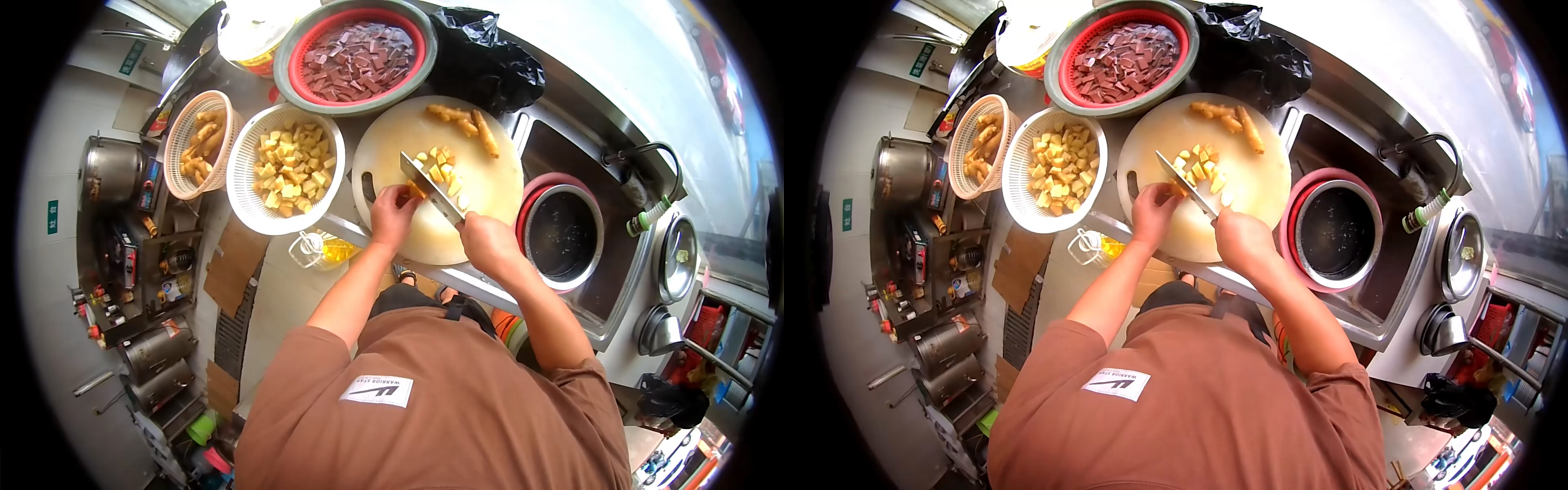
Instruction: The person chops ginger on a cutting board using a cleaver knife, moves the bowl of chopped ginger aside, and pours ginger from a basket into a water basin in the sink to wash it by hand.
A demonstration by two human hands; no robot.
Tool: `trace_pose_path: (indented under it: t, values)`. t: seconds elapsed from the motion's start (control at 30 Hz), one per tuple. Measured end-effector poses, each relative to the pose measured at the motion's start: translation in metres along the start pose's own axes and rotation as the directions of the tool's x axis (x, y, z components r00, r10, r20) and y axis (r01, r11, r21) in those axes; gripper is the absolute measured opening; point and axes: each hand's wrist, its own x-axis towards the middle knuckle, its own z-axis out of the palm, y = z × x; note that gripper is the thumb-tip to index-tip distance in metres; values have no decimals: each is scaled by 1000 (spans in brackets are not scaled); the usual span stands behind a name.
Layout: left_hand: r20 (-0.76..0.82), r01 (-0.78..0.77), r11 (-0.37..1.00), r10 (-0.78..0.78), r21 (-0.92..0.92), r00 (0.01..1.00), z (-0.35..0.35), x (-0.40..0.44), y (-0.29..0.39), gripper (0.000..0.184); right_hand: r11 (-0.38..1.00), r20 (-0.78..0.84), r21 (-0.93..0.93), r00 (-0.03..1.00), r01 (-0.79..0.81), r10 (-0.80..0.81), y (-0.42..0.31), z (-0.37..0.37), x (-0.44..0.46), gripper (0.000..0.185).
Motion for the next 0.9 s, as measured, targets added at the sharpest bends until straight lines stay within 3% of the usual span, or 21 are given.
trace_pose_path:
  t: [0.27, 0.4, 0.53, 0.6, 0.67, 0.73, 0.8, 0.83, 0.87, 0.9]
  values:
    - [-30, -74, 997, 75, 32, 997, 4, -2, -14, 24, 989, -226, 64, 967, 136, -119, 1, 54, 55, 19]
    - [4, 21, 1000, -21, -18, 1000, 0, 1, -5, 26, 986, -347, 30, 927, 162, -142, 3, 32, 18, 19]
    - [86, -101, 991, 109, -92, 990, -1, 7, -12, 32, 984, -481, 13, 864, 178, -150, 17, 29, -5, 17]
    - [13, -146, 985, 146, 96, 989, -5, 4, -7, 34, 989, -479, 39, 871, 143, -107, 24, 25, -15, 18]
    - [65, -110, 982, 101, 154, 993, -9, 4, 3, 40, 971, -502, 206, 865, 125, -5, 34, 26, -28, 20]
    - [31, -495, 789, 521, 364, 853, -6, 14, 5, 51, 944, -484, 312, 873, 106, 62, 54, 38, -42, 21]
    - [102, -480, 835, 471, 268, 876, -1, 27, 7, 57, 631, -331, 774, 880, 48, 339, 76, 61, -59, 23]
    - [152, -571, 764, 552, 302, 820, 1, 37, 9, 58, 424, -85, 896, 886, -133, 457, 74, 54, -76, 25]
    - [206, -654, 682, 624, 327, 754, 4, 47, 11, 58, 418, -80, 897, 880, -141, 469, 77, 61, -88, 25]
    - [264, -657, 688, 602, 308, 754, 9, 58, 8, 62, 295, -59, 949, 860, -109, 507, 83, 73, -100, 25]
